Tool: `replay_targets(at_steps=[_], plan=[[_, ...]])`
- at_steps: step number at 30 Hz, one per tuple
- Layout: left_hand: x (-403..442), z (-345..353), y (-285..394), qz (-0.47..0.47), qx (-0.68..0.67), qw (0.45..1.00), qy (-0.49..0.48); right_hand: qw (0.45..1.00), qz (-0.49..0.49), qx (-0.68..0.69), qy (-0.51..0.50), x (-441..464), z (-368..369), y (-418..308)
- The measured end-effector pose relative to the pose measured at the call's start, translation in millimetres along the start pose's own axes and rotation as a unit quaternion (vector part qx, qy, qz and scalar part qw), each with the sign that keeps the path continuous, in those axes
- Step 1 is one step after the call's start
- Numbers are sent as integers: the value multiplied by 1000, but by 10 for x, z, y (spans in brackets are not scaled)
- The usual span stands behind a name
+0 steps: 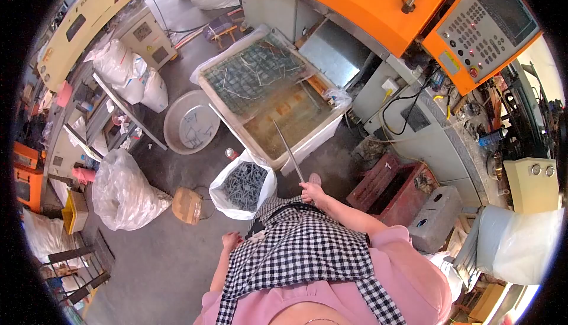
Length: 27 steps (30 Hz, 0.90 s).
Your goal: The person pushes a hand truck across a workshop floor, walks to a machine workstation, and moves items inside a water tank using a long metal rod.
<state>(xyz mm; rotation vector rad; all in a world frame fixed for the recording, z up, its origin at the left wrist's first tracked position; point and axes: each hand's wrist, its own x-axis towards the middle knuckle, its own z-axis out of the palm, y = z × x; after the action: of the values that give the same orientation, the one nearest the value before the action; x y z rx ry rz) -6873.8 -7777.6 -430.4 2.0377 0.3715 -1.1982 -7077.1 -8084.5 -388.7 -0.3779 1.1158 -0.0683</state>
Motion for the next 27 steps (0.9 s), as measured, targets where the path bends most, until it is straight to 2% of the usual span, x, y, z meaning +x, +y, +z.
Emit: replay_targets(at_steps=[6, 8, 11, 12, 13, 14, 15, 17, 18, 19, 21, 23, 25, 26, 27], plan=[[14, 3, 40, 27, 25, 999, -23, 1000, -9, -16, -11, -35, -37, -30], [35, -23, 0, 51, 30, 997, -49, 1000, 16, 17, -21, -49, -45, -49], [151, -37, -89, 47, 14, 997, -54, 1000, 7, -16, -8, -73, -55, -68], [261, -59, -157, 55, 68, 994, -66, 999, 32, 15, -4, -66, -52, -87], [407, -86, -253, 65, 122, 987, -77, 997, -15, -42, -58, 122, -207, -9], [913, -136, -588, 223, 409, 877, -114, 998, 2, 1, -64, 220, -275, 48], [1332, -174, -858, 392, 625, 672, -54, 996, 15, 45, -70, 319, -348, 77], [1500, -187, -941, 395, 613, 683, -43, 969, 223, 6, -110, 853, -580, 64], [1534, -155, -926, 382, 603, 700, -37, 960, 236, 49, -140, 867, -615, 83], [1529, -130, -883, 386, 639, 664, -35, 949, 247, 93, -173, 888, -629, 101], [1519, -26, -696, 333, 597, 728, -56, 976, 130, 69, -158, 870, -598, 160], [1450, 166, -408, 283, 546, 786, -65, 981, 49, 75, -175, 726, -535, 191], [1379, 352, -139, 260, 516, 813, -68, 959, 88, 57, -265, 1238, -809, 345], [1364, 425, -5, 250, 501, 826, -66, 993, -1, 47, -108, 701, -483, 221], [1342, 491, 117, 246, 487, 836, -69, 993, -26, 55, -102, 587, -428, 218]])
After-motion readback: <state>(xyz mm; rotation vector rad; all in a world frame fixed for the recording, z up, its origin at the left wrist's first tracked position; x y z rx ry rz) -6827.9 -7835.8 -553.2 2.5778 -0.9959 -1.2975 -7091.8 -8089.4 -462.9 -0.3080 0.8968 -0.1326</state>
